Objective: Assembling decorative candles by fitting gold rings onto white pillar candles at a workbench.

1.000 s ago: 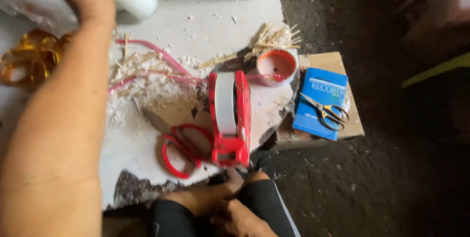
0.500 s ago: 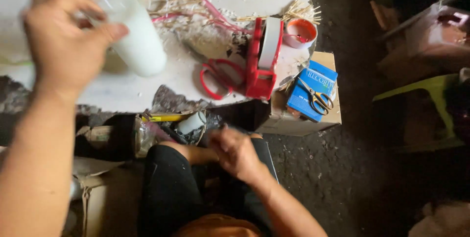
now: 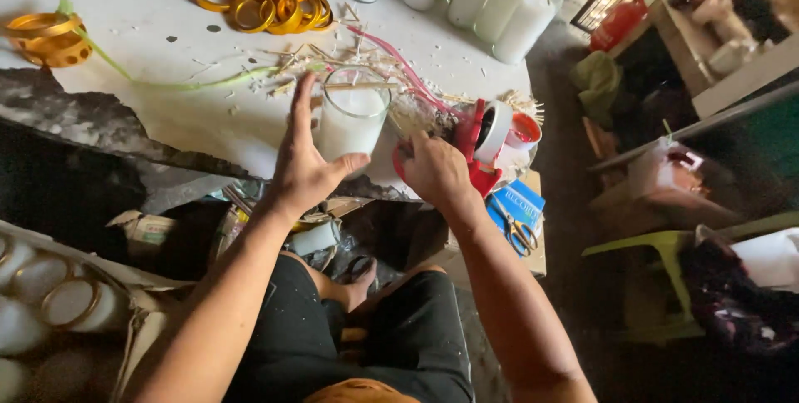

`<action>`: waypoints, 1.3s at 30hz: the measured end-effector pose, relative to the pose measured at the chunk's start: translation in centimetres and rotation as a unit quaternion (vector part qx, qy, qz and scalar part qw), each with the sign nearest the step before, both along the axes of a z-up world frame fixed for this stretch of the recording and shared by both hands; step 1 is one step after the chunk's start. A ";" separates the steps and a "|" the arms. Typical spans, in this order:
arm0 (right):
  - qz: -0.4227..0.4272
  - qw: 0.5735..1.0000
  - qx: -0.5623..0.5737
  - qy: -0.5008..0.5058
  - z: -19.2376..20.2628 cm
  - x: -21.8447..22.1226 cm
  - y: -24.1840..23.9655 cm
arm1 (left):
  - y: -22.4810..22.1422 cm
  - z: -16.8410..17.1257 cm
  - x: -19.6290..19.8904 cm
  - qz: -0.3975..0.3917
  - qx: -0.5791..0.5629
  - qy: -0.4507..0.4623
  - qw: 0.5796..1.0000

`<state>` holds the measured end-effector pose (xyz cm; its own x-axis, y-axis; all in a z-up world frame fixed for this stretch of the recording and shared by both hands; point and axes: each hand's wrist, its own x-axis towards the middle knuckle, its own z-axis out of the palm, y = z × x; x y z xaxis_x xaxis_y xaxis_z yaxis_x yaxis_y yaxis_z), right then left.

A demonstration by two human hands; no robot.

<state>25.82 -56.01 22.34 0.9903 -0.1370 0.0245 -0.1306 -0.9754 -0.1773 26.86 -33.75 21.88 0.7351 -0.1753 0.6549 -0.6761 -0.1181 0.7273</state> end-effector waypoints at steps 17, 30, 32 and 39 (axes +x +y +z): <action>0.145 0.978 -0.136 -0.067 16.3 -5.8 0.8 | -1.9 -4.1 3.0 0.049 0.119 0.169 0.977; 0.187 0.971 0.088 -0.123 9.7 -4.3 0.0 | -1.2 -2.8 2.1 0.042 0.141 0.142 0.979; 0.216 0.967 0.019 -0.133 11.6 -4.3 0.2 | -1.1 -2.5 1.9 0.028 0.128 0.150 0.980; 0.211 0.970 -0.093 -0.073 15.1 -3.8 2.3 | -1.1 -2.5 2.0 -0.002 0.077 0.189 0.979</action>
<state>22.02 -53.75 37.40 0.9416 0.2997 0.1536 0.3002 -0.9537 0.0201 28.84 -34.82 19.35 0.9190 -0.2540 0.3017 -0.3626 -0.2434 0.8996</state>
